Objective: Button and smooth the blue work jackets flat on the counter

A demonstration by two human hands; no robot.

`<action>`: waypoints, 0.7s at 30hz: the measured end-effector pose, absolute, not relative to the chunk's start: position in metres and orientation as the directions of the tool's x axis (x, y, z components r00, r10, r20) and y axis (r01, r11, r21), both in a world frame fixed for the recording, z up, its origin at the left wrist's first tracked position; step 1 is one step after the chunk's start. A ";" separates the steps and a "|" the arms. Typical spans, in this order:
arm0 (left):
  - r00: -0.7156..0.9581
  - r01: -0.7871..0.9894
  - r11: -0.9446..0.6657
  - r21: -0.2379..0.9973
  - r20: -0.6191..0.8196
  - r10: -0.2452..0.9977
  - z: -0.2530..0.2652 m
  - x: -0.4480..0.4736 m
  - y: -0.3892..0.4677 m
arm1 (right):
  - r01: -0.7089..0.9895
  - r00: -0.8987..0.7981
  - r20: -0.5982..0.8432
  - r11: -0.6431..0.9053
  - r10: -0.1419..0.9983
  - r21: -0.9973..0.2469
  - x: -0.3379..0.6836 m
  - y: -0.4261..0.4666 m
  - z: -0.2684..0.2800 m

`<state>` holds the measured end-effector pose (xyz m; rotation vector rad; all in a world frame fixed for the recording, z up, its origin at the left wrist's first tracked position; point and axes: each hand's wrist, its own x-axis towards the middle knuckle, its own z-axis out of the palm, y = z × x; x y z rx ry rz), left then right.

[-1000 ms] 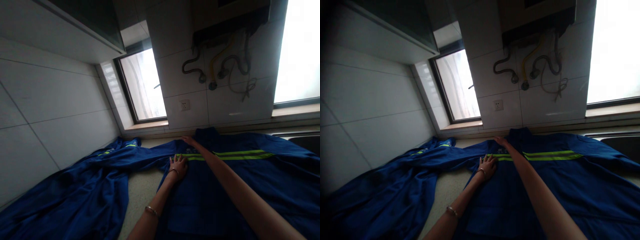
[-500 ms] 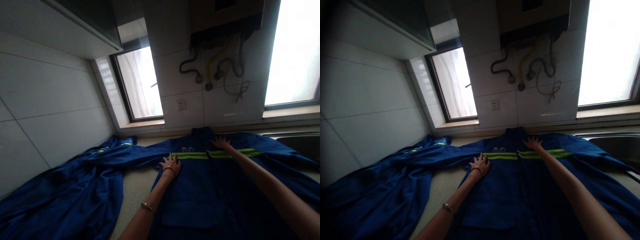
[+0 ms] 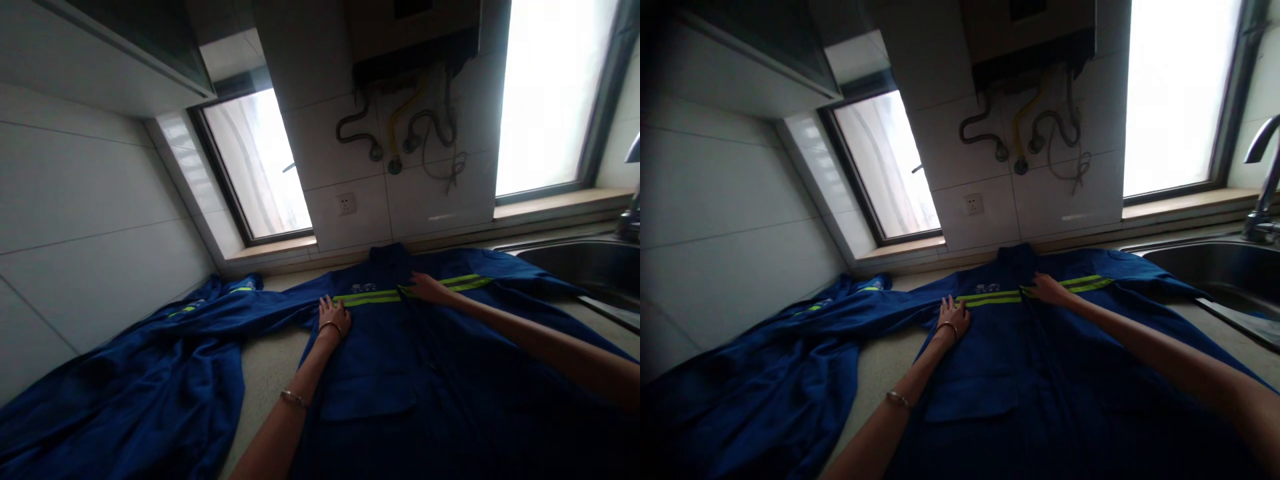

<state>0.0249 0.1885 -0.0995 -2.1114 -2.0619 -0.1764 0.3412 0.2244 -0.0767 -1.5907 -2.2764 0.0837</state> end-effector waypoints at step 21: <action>0.766 0.633 -0.769 0.084 0.070 0.639 -0.042 0.128 0.088 | 0.909 -0.083 0.746 0.356 0.661 -0.214 0.311 -0.127 -0.166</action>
